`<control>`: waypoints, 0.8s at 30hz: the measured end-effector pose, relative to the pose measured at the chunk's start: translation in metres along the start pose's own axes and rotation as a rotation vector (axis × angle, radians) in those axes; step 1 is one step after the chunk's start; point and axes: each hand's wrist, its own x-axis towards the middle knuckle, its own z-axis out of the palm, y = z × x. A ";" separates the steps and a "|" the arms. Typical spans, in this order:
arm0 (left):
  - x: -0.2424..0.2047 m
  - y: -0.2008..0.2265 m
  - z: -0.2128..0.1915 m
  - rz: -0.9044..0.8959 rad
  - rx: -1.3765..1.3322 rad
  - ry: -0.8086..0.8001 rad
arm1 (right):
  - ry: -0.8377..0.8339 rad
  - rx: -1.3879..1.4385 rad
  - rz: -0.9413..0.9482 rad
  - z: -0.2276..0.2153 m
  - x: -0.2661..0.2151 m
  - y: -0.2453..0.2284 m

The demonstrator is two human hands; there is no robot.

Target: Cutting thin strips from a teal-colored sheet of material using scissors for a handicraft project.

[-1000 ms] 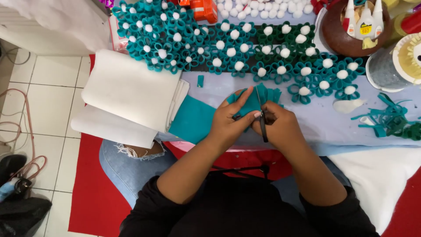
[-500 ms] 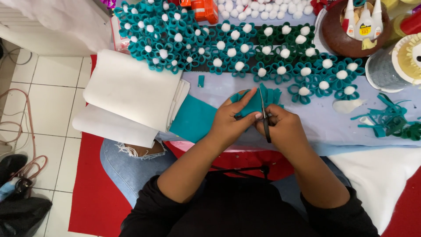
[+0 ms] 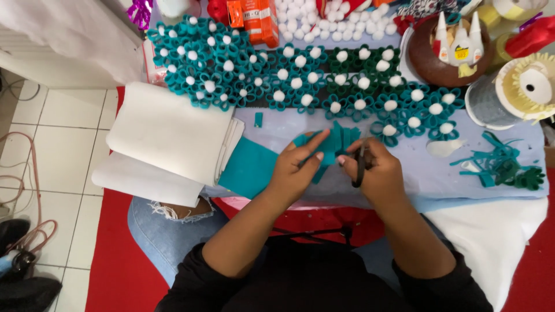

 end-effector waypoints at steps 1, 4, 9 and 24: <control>-0.003 -0.003 -0.002 0.008 -0.001 -0.002 | 0.004 0.000 -0.007 0.002 0.000 0.001; -0.001 0.011 -0.001 0.043 0.012 -0.073 | -0.018 0.148 -0.114 0.008 -0.002 0.011; 0.005 0.052 0.011 0.150 0.048 -0.121 | -0.016 0.393 -0.147 0.015 -0.009 0.015; -0.197 0.136 -0.302 0.221 0.500 1.480 | -0.182 0.123 -0.212 0.016 -0.018 0.013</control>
